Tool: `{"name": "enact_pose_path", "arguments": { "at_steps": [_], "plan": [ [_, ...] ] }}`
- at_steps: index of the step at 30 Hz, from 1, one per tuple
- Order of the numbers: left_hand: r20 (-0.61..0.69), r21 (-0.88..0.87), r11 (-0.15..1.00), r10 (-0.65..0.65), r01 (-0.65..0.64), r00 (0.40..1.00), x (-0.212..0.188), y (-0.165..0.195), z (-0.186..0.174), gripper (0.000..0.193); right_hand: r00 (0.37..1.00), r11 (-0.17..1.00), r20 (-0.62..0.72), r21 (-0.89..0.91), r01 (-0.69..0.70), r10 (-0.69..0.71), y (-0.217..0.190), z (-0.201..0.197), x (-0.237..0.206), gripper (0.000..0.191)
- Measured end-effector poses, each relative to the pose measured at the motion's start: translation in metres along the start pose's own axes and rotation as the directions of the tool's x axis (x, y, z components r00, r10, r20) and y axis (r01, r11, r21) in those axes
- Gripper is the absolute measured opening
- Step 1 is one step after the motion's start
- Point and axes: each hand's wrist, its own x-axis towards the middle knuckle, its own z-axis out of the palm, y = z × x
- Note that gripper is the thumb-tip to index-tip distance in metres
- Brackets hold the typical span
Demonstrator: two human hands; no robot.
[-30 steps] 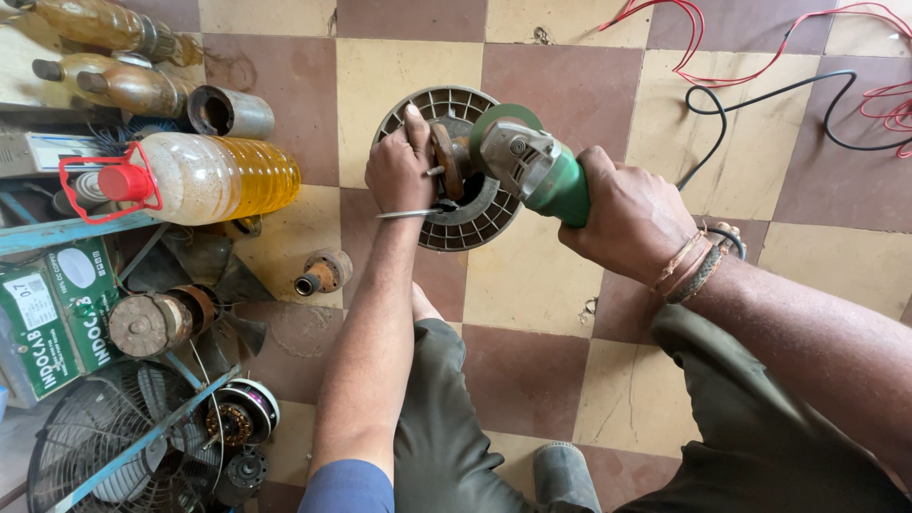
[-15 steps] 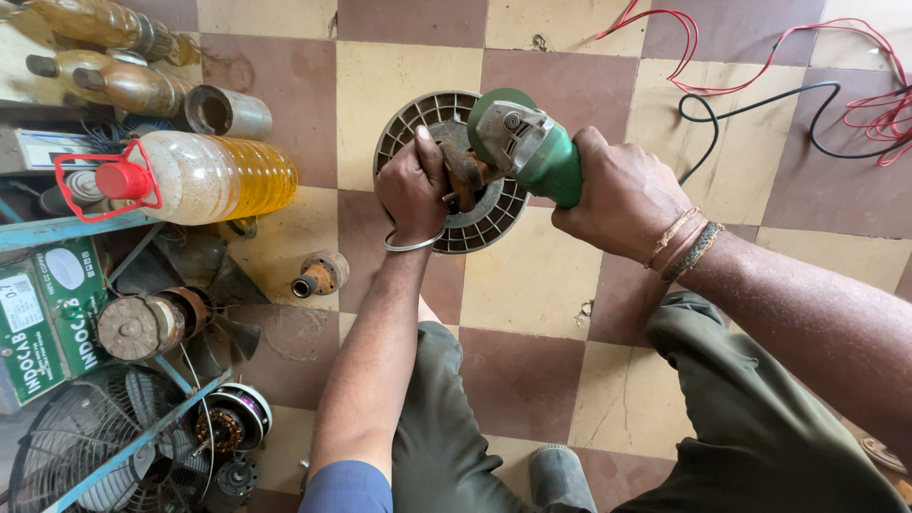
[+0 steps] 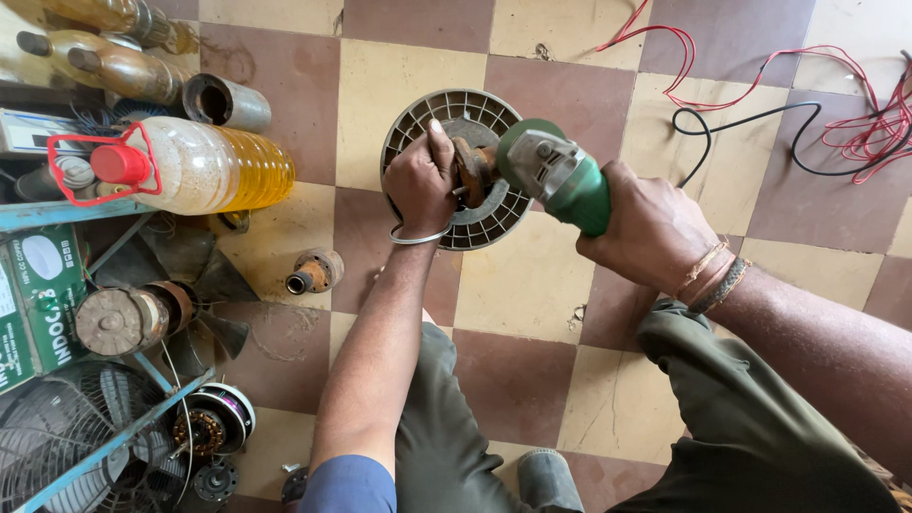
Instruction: The person sits on the floor and uses a handheld angle grinder to grind a cylindrical metal part, likely a motor shaft, held in the left hand. The person rotates the part to grind different sections while sparks fly from the contact point.
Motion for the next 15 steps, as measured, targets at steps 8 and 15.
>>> {"name": "enact_pose_path", "arguments": {
  "at_steps": [8,15],
  "plan": [
    [-0.018,-0.003,1.0,0.009,-0.009,1.0,0.0,0.002,-0.006,0.05,1.0,1.0,-0.007,0.014,0.015,-0.014,-0.009,0.0,0.0,0.053],
    [-0.007,-0.003,1.0,-0.025,0.025,1.0,0.0,0.002,-0.008,0.051,1.0,1.0,-0.028,-0.013,-0.015,0.014,-0.016,-0.001,-0.006,0.056]
  ]
}}
